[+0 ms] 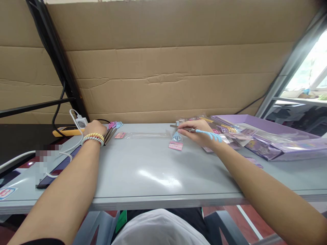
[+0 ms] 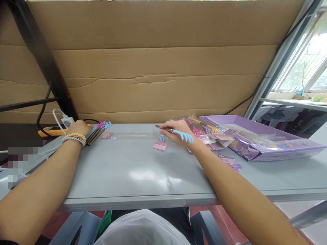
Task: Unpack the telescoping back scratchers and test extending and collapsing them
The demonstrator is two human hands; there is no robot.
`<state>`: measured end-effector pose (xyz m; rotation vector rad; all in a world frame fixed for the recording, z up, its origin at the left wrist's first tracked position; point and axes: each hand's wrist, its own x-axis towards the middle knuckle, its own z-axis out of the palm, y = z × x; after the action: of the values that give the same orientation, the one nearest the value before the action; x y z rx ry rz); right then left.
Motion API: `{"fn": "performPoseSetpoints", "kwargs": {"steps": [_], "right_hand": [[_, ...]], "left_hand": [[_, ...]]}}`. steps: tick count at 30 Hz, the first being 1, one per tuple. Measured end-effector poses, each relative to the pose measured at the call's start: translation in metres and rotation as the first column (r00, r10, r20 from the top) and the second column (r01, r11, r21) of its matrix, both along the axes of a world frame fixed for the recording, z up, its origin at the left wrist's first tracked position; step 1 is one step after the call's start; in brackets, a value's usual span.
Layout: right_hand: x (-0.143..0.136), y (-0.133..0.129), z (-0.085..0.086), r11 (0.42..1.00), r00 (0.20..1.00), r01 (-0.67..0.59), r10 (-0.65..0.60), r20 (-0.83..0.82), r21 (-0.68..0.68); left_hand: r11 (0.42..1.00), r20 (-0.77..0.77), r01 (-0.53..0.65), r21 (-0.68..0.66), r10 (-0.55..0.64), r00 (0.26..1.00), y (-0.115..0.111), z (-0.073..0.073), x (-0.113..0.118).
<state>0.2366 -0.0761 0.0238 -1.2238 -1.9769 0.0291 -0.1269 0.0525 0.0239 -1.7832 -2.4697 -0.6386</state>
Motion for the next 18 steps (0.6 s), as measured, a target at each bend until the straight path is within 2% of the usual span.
{"fn": "performPoseSetpoints", "kwargs": {"steps": [2,4,5,6,8,10,12,13,14,18], "right_hand": [[-0.001,-0.001,-0.001,0.998,0.995,-0.028,0.023,-0.100,-0.057],[-0.001,-0.002,-0.002,0.987,0.975,-0.077,0.046,-0.216,-0.139],[-0.001,-0.002,-0.002,0.979,0.964,-0.102,0.053,-0.261,-0.178],[-0.002,-0.001,-0.003,0.970,0.954,-0.124,0.058,-0.293,-0.211],[-0.002,0.000,-0.004,0.953,0.941,-0.166,0.076,-0.331,-0.253],[-0.004,0.002,-0.005,0.932,0.928,-0.226,0.118,-0.352,-0.282],[-0.007,0.002,-0.006,0.907,0.914,-0.293,0.172,-0.368,-0.302],[-0.009,0.002,-0.006,0.895,0.907,-0.320,0.195,-0.373,-0.311],[-0.011,0.002,-0.007,0.886,0.902,-0.339,0.210,-0.378,-0.317],[-0.015,0.002,-0.009,0.883,0.915,-0.325,0.201,-0.350,-0.340]], "left_hand": [[0.988,-0.031,0.111,0.108,-0.108,0.994,0.002,0.001,0.016],[0.919,-0.049,0.312,0.239,-0.310,0.949,-0.001,0.002,0.042],[0.848,-0.072,0.446,0.285,-0.445,0.893,-0.006,0.001,0.056],[0.752,-0.108,0.579,0.314,-0.578,0.809,-0.013,0.001,0.072],[0.529,-0.181,0.786,0.321,-0.780,0.599,-0.031,-0.003,0.102],[0.353,-0.234,0.887,0.298,-0.874,0.426,-0.051,-0.008,0.127],[0.240,-0.274,0.933,0.268,-0.910,0.312,-0.069,-0.013,0.146],[0.200,-0.301,0.947,0.250,-0.914,0.272,-0.075,-0.016,0.153],[0.185,-0.320,0.955,0.232,-0.913,0.254,-0.079,-0.018,0.157],[0.177,-0.342,0.959,0.219,-0.907,0.246,-0.081,-0.024,0.161]]}}
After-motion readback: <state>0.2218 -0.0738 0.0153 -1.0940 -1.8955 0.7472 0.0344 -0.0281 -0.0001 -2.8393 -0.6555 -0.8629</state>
